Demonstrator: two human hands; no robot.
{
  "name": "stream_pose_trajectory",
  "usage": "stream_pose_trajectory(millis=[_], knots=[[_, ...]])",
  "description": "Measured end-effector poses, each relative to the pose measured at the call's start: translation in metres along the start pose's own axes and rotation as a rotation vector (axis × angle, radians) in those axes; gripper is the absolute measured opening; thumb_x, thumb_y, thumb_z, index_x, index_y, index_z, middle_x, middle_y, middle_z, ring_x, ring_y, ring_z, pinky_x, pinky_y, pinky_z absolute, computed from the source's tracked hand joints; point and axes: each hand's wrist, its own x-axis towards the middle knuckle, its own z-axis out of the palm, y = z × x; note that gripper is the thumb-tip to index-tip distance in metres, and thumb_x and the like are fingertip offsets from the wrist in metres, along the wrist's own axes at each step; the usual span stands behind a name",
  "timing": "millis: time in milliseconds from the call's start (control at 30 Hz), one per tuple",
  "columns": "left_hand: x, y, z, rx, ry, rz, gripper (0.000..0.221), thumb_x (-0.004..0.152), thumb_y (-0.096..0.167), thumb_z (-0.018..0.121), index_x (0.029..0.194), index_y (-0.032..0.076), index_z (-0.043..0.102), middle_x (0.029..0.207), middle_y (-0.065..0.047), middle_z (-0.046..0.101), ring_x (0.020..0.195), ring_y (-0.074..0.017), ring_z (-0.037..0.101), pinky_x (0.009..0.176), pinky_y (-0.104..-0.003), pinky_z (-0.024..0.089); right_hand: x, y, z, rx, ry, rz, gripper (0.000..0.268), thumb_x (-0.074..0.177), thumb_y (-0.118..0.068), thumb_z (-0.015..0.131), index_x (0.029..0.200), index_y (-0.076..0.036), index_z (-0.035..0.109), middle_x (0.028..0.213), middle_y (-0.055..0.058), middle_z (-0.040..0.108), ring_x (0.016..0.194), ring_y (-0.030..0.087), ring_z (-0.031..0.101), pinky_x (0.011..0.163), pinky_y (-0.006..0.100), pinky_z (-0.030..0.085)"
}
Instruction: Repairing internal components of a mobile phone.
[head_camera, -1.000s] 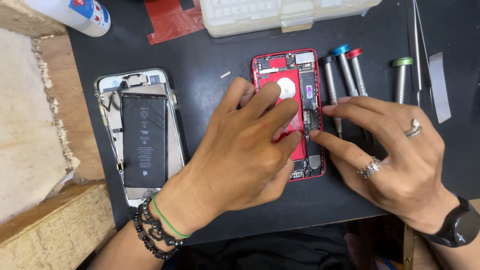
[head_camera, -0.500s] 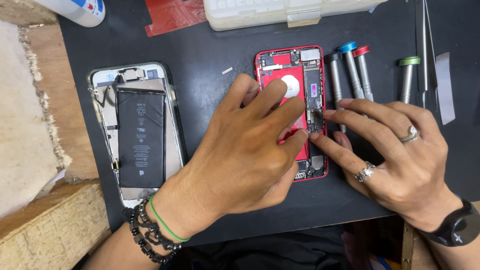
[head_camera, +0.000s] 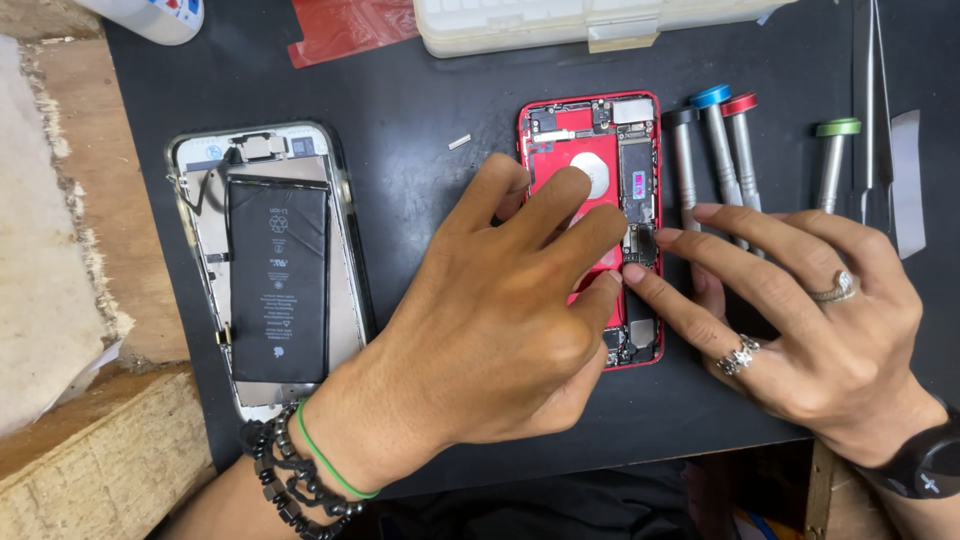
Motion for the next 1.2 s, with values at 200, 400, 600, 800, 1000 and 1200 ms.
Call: stream_pose_trajectory(millis=[200, 400, 600, 800, 1000, 1200], knots=[[0.000, 0.001, 0.001, 0.005, 0.013, -0.001, 0.013, 0.079, 0.009, 0.073, 0.077, -0.002, 0.066, 0.102, -0.016, 0.062, 0.100, -0.0389, 0.055, 0.077, -0.050, 0.038, -0.009, -0.003, 0.006, 0.111, 0.001, 0.106, 0.046, 0.103, 0.013, 0.053, 0.125, -0.017, 0.080, 0.121, 0.012, 0.077, 0.106, 0.037, 0.076, 0.090, 0.047, 0.052], [0.001, -0.001, 0.000, 0.018, 0.002, 0.016, 0.015, 0.078, 0.010, 0.073, 0.075, 0.000, 0.062, 0.100, -0.013, 0.060, 0.100, -0.0377, 0.056, 0.076, -0.049, 0.037, -0.008, -0.005, 0.009, 0.276, 0.039, 0.207, 0.042, 0.102, 0.013, 0.051, 0.121, -0.011, 0.079, 0.122, 0.014, 0.074, 0.112, 0.039, 0.069, 0.097, 0.051, 0.044], [0.003, 0.001, 0.000, 0.035, -0.008, 0.029, 0.013, 0.083, 0.007, 0.070, 0.076, 0.000, 0.062, 0.100, -0.013, 0.059, 0.098, -0.0373, 0.056, 0.076, -0.049, 0.039, -0.004, -0.004, 0.011, 0.355, 0.075, 0.228, 0.043, 0.102, 0.014, 0.047, 0.117, -0.009, 0.079, 0.120, 0.017, 0.073, 0.109, 0.040, 0.068, 0.094, 0.049, 0.050], [0.004, 0.003, 0.004, -0.003, 0.015, 0.043, 0.027, 0.091, -0.005, 0.060, 0.067, 0.002, 0.051, 0.094, -0.013, 0.053, 0.092, -0.0373, 0.054, 0.073, -0.048, 0.035, -0.002, -0.006, 0.010, 0.391, 0.074, 0.276, 0.039, 0.104, 0.013, 0.047, 0.115, -0.006, 0.080, 0.119, 0.017, 0.074, 0.111, 0.039, 0.068, 0.098, 0.046, 0.044], [0.006, 0.006, 0.001, -0.002, -0.021, 0.041, 0.021, 0.093, -0.001, 0.061, 0.072, 0.000, 0.061, 0.097, -0.012, 0.057, 0.094, -0.0352, 0.056, 0.076, -0.049, 0.038, -0.008, -0.007, 0.011, 0.214, 0.069, 0.194, 0.043, 0.102, 0.015, 0.053, 0.120, -0.014, 0.079, 0.121, 0.011, 0.075, 0.109, 0.035, 0.068, 0.089, 0.047, 0.042], [0.005, 0.005, 0.002, -0.002, -0.035, 0.041, 0.024, 0.092, -0.003, 0.060, 0.068, 0.002, 0.059, 0.096, -0.011, 0.055, 0.094, -0.0348, 0.056, 0.077, -0.049, 0.040, -0.004, -0.005, 0.010, 0.023, 0.100, 0.096, 0.038, 0.103, 0.010, 0.060, 0.116, -0.016, 0.085, 0.116, 0.010, 0.078, 0.100, 0.032, 0.072, 0.087, 0.044, 0.043]])
